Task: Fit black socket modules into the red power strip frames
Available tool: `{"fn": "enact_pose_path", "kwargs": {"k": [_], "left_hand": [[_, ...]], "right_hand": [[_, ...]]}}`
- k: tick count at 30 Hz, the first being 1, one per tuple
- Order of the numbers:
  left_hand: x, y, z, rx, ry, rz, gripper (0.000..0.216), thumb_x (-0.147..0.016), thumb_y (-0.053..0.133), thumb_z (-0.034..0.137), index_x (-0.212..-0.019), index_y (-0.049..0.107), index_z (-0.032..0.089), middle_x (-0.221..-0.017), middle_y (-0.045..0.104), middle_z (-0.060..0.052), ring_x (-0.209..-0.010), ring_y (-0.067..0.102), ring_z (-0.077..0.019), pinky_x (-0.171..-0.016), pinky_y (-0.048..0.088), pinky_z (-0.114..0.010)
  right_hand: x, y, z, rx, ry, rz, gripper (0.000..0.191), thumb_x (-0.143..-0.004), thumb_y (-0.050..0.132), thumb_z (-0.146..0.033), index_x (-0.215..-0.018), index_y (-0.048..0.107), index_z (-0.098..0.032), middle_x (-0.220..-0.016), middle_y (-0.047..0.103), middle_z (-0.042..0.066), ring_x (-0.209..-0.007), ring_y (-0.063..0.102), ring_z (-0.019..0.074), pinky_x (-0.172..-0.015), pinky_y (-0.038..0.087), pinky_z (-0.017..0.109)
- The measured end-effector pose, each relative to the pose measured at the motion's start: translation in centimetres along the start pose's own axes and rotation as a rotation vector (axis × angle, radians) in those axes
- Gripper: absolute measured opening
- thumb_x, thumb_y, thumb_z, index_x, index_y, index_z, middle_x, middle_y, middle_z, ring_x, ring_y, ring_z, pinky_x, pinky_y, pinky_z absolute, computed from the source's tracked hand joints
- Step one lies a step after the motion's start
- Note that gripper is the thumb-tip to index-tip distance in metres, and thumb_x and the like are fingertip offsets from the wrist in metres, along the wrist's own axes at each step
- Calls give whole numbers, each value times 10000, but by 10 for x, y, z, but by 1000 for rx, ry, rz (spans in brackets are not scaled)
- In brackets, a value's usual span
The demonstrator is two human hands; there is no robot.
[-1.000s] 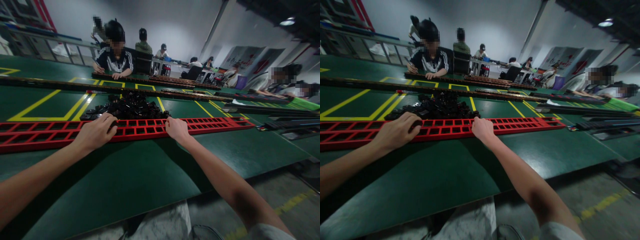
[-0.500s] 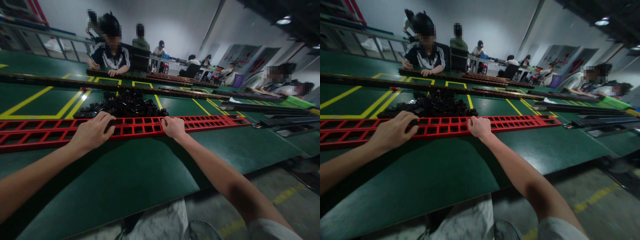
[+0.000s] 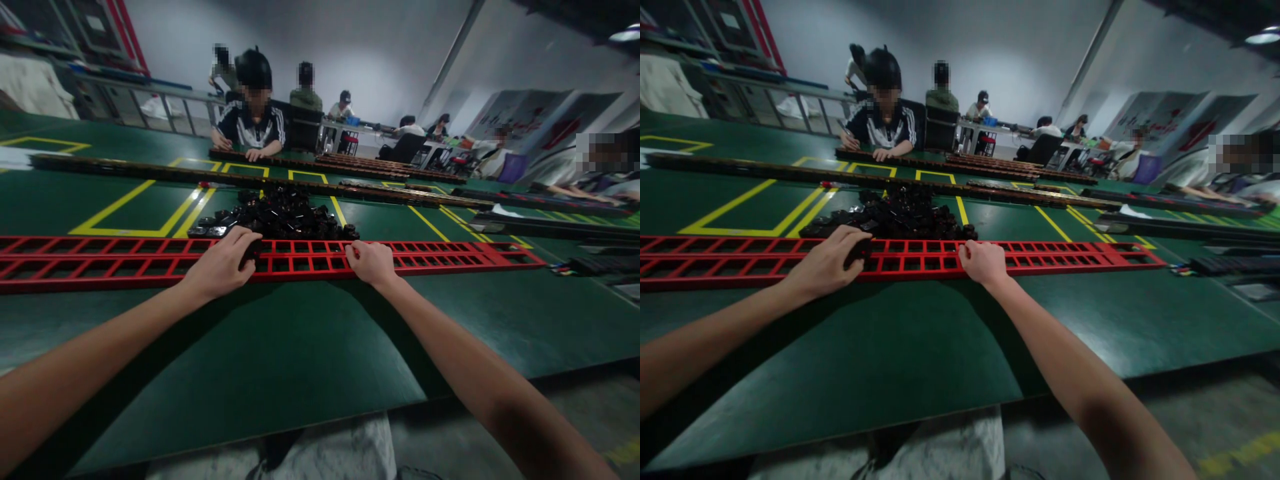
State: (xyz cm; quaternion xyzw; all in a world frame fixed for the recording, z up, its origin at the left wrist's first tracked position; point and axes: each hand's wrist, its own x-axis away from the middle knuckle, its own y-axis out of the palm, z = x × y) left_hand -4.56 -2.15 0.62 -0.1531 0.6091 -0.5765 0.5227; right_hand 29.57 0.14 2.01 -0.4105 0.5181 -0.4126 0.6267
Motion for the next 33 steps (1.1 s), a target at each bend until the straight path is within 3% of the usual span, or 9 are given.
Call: {"fn": "enact_pose_path", "kwargs": {"k": [16,27,33], "left_hand": [[2,0,-1,-47,32,20,451,-984,551,324,-1408,512,174,-1378,607,-165,-1198,658,-309,-902,609,-436],[1,3,0,-33,109,-23,485,-1011,526,354,-1435,533,119,-1341,634,-177,-1187,648,-318,-1010,553,-481],[1,3,0,-15,130,-49,465,-1004,526,359,-1421,555,153,-1302,654,-159,-1165,641,-308,-1011,537,-490]], "right_hand": [[-4,0,7,27,-31,-17,477,-1044,380,-400,-928,790,-184,-877,803,119,-781,714,250,-657,351,314],[-5,-2,10,57,-60,-47,467,-1053,390,-404,-1001,798,-184,-893,809,115,-798,720,256,-652,330,316],[-9,-7,12,25,-89,-89,438,-1051,433,-431,-979,800,-203,-900,809,96,-799,706,244,-647,321,311]]}}
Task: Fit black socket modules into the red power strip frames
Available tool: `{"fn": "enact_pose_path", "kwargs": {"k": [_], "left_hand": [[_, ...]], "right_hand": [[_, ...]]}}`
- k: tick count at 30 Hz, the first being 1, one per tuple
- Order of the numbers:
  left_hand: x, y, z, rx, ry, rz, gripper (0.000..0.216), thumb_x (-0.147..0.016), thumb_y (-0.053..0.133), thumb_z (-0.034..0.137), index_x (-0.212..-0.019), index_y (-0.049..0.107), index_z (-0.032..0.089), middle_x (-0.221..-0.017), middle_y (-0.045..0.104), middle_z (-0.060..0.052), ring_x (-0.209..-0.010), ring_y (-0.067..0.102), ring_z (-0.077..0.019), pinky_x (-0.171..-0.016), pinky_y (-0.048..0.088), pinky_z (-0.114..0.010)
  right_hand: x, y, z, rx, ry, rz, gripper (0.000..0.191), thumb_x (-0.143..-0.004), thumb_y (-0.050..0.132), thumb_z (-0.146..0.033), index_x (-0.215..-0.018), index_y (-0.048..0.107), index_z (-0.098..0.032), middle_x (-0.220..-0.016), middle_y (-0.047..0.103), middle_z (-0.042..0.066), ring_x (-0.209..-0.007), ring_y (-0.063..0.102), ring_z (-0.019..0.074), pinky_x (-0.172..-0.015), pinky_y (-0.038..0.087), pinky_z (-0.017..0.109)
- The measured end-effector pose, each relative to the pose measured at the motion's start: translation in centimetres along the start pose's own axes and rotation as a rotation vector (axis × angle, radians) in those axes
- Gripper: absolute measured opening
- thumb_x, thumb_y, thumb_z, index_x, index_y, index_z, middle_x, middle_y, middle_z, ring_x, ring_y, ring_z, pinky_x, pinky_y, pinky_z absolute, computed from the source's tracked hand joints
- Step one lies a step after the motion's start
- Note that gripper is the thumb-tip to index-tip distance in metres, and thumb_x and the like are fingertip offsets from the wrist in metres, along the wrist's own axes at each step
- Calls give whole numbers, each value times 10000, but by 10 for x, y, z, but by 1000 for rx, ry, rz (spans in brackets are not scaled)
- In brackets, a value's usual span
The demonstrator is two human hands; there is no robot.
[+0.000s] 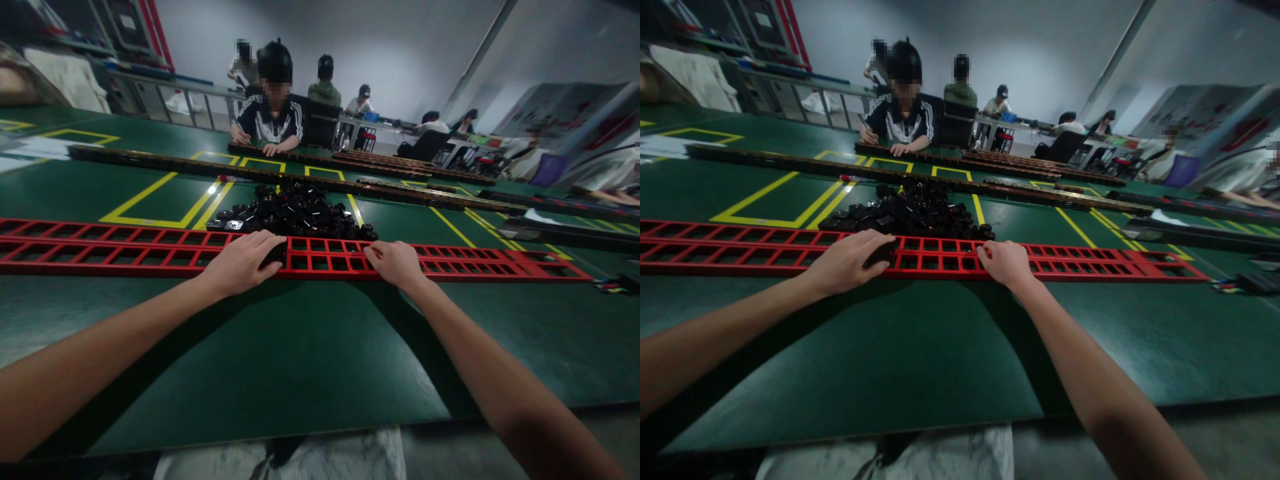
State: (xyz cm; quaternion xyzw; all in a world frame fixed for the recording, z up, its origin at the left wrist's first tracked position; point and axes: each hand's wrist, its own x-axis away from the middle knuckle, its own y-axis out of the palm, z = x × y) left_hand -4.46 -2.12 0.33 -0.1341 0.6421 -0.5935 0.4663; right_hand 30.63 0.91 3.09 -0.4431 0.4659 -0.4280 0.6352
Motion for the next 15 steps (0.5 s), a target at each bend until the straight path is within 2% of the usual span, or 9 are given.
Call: {"fn": "enact_pose_path", "kwargs": {"k": [7,15], "left_hand": [[0,0,-1,-5,30,-36,459,-1005,509,355,-1407,574,143,-1313,654,-163,-1180,626,-309,-1031,525,-491],[0,-1,-2,-26,73,-69,454,-1033,471,392,-1384,619,145,-1278,699,-163,-1179,634,-309,-1037,518,-499]], "right_hand": [[-2,-7,3,-65,-22,-44,415,-1048,461,-418,-959,809,-212,-888,803,78,-800,691,234,-631,297,321],[-5,-3,7,-132,-13,-43,394,-1033,489,-416,-967,821,-214,-893,798,83,-775,664,227,-616,273,324]]}}
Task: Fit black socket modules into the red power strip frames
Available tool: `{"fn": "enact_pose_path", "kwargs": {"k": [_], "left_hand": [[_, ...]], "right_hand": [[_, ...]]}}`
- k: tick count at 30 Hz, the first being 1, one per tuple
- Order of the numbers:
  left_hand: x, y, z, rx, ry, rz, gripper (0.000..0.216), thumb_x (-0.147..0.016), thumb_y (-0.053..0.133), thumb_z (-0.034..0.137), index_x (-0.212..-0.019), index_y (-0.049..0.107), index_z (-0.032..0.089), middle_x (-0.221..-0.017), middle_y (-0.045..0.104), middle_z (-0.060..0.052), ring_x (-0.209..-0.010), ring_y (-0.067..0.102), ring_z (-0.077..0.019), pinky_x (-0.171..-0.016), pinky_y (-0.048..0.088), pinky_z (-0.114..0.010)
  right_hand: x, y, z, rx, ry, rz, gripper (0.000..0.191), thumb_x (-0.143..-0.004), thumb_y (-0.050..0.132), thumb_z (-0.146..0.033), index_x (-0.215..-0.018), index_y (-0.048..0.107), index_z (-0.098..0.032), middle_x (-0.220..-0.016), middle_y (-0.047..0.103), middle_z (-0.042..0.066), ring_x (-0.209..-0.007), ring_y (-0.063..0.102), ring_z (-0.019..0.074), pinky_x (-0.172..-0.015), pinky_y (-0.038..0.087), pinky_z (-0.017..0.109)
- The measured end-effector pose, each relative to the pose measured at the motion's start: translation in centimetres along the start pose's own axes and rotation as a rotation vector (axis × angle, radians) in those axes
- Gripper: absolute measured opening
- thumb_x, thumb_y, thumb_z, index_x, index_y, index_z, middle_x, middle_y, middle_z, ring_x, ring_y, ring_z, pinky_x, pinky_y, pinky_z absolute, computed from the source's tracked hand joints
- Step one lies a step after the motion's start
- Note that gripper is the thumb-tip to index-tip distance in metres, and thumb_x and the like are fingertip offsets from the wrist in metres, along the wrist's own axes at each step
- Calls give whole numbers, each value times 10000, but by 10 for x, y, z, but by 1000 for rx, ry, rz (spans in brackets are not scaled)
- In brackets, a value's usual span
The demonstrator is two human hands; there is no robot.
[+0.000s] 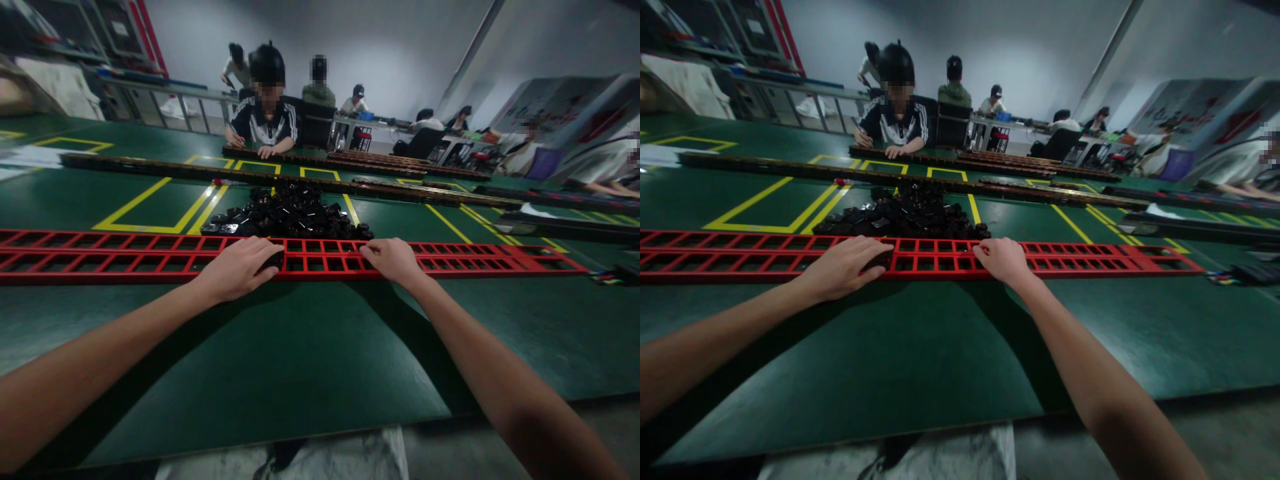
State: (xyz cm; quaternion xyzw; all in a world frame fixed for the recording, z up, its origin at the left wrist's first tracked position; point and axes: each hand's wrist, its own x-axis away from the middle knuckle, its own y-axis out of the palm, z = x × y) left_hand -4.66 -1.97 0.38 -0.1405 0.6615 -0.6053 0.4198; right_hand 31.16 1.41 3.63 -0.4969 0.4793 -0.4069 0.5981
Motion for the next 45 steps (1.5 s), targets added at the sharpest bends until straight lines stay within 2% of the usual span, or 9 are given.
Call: {"fn": "enact_pose_path", "kwargs": {"k": [11,18,21,25,27,32,38,45], "left_hand": [[1,0,1,1,35,13,418,-1041,456,366,-1334,663,152,-1298,719,-143,-1221,624,-311,-1046,504,-512],[0,2,0,5,-21,5,455,-1069,367,357,-1324,662,123,-1281,721,-159,-1207,640,-308,-1048,510,-511],[0,3,0,11,-38,4,460,-1062,380,375,-1323,672,132,-1318,712,-157,-1251,626,-314,-1079,499,-530],[0,3,0,25,-60,23,469,-1051,400,398,-1316,689,142,-1421,667,-150,-1319,591,-323,-1129,469,-560],[-1,4,-1,24,-63,12,479,-1048,396,403,-1316,690,136,-1425,667,-152,-1322,593,-321,-1137,466,-559],[-3,2,-2,17,-70,-48,531,-1051,363,414,-1331,676,90,-1363,700,-181,-1311,609,-326,-1134,474,-548],[-5,-3,0,29,-78,-93,570,-1056,351,419,-1355,668,52,-1387,689,-191,-1335,596,-330,-1166,451,-542],[-5,4,-14,128,-56,-49,549,-1016,433,524,-1322,716,168,-1361,718,-140,-1289,636,-309,-1143,490,-542]], "right_hand": [[0,5,3,-47,-5,58,405,-1019,493,-404,-851,802,-202,-767,753,72,-682,615,203,-607,257,321],[0,9,3,-69,-20,109,392,-1001,505,-382,-785,780,-206,-703,731,62,-627,593,188,-596,248,313],[-1,13,5,-55,9,205,400,-995,502,-381,-751,764,-202,-673,719,71,-616,596,197,-598,248,315],[-3,16,10,-90,72,403,433,-1006,470,-388,-735,738,-184,-676,717,92,-611,608,205,-610,266,318],[-4,17,11,-130,75,448,428,-1005,470,-385,-724,720,-181,-672,712,92,-603,604,199,-614,275,315],[-3,22,6,-205,-6,412,428,-995,484,-393,-658,661,-199,-612,664,66,-564,561,179,-606,273,307],[-2,26,-1,-227,-34,380,428,-988,478,-414,-669,670,-203,-598,649,74,-573,561,194,-591,267,310],[1,22,-6,-213,-30,322,447,-1007,457,-404,-702,714,-202,-627,675,70,-583,565,184,-604,295,305]]}}
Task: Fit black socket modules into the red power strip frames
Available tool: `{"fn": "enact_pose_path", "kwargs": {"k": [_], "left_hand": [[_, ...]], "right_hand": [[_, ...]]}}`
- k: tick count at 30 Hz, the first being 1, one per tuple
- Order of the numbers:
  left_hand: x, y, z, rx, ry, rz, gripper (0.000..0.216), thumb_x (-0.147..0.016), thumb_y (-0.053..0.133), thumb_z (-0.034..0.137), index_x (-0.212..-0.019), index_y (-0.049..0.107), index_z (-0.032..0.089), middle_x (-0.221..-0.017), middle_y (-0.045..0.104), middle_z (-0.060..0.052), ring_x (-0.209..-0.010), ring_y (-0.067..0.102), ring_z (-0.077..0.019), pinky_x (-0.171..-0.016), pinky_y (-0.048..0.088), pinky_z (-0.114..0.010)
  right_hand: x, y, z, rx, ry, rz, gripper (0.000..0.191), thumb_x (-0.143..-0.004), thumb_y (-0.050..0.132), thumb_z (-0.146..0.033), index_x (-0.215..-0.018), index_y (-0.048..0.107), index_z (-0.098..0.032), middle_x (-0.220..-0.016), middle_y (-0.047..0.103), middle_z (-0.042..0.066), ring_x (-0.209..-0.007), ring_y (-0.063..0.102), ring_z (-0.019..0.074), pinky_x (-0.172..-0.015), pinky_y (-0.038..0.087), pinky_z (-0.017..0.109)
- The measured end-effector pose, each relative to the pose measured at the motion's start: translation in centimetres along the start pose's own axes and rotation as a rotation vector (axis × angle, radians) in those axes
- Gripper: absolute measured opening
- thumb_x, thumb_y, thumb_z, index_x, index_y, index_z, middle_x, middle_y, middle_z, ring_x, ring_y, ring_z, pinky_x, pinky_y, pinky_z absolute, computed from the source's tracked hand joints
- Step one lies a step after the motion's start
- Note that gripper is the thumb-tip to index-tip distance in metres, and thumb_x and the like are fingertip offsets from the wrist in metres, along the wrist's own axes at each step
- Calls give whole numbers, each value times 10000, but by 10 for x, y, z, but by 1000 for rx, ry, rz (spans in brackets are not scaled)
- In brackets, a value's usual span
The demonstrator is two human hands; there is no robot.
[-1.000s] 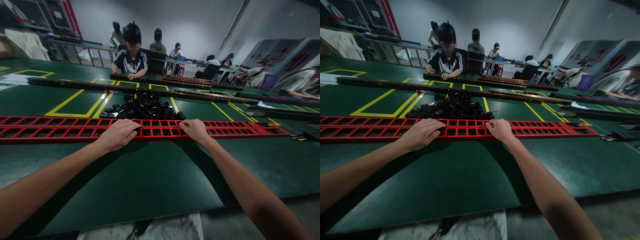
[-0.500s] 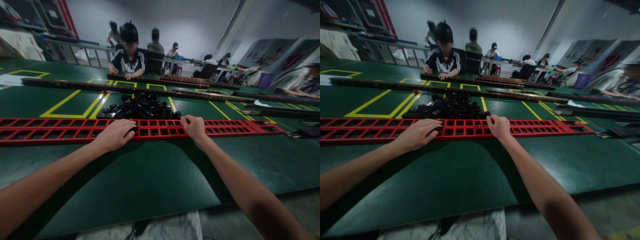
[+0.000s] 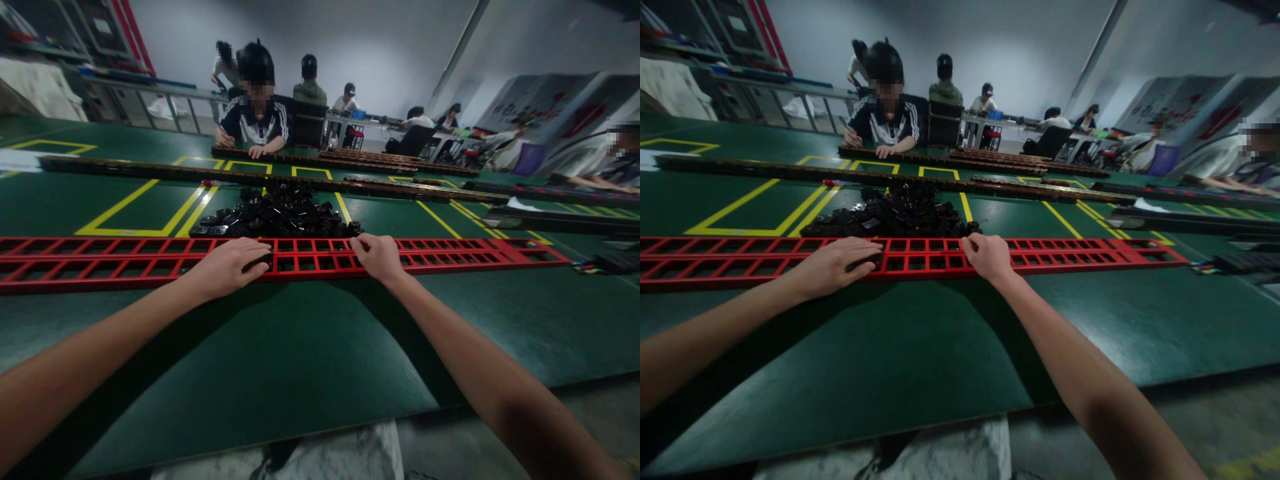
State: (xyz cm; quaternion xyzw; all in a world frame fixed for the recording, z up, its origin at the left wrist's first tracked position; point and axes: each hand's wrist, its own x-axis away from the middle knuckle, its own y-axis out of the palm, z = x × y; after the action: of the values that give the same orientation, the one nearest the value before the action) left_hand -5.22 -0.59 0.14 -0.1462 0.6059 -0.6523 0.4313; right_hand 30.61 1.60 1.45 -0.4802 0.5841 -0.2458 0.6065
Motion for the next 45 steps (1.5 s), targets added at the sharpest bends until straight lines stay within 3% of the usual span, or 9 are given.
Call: {"fn": "enact_pose_path", "kwargs": {"k": [9,16,21,24,29,35,39,45], "left_hand": [[0,-1,-6,100,-18,-29,554,-997,497,575,-1345,708,198,-1373,711,-129,-1316,619,-307,-1166,476,-555],[0,0,0,9,-12,-48,515,-1016,464,513,-1350,691,193,-1395,699,-134,-1340,609,-312,-1184,461,-549],[1,0,5,-4,-10,-36,485,-1022,448,480,-1336,688,199,-1375,705,-134,-1337,608,-317,-1174,471,-547],[2,1,7,-11,-23,-38,500,-1025,438,482,-1347,681,188,-1382,700,-139,-1339,606,-316,-1170,476,-535],[4,4,6,-14,-22,-7,496,-1024,436,482,-1345,686,197,-1384,700,-135,-1333,611,-318,-1166,479,-543],[3,4,6,-6,-13,-2,474,-1020,445,469,-1334,690,213,-1362,712,-124,-1311,624,-310,-1152,493,-536],[2,2,8,-5,-18,-10,485,-1020,439,467,-1326,692,189,-1352,713,-140,-1301,627,-314,-1153,491,-537],[2,1,10,4,-30,-15,469,-1014,447,465,-1314,698,205,-1353,714,-136,-1307,625,-319,-1142,498,-555]], "right_hand": [[-1,2,-5,28,17,-53,419,-1013,472,-396,-770,754,-202,-704,735,79,-641,630,194,-617,298,303],[-1,1,-5,9,19,-53,400,-1001,488,-390,-776,758,-200,-698,736,84,-635,633,200,-612,304,301],[-2,-3,-1,17,69,25,419,-1010,469,-388,-746,737,-201,-711,739,93,-642,630,207,-613,316,311],[-6,-7,9,31,105,65,363,-998,483,-342,-788,742,-198,-806,756,104,-741,655,230,-656,376,316],[-11,-6,26,36,102,13,264,-967,526,-282,-941,768,-181,-1107,737,158,-1055,655,310,-888,491,408],[-11,2,26,-21,39,-170,380,-1028,502,-384,-1296,704,-205,-1486,591,159,-1348,549,361,-1105,417,586],[-12,4,28,-36,19,-261,440,-1064,416,-411,-1360,680,-220,-1541,545,156,-1386,528,363,-1143,374,623],[-13,5,30,-20,16,-267,470,-1071,382,-442,-1345,703,-236,-1498,559,170,-1369,538,362,-1124,403,613]]}}
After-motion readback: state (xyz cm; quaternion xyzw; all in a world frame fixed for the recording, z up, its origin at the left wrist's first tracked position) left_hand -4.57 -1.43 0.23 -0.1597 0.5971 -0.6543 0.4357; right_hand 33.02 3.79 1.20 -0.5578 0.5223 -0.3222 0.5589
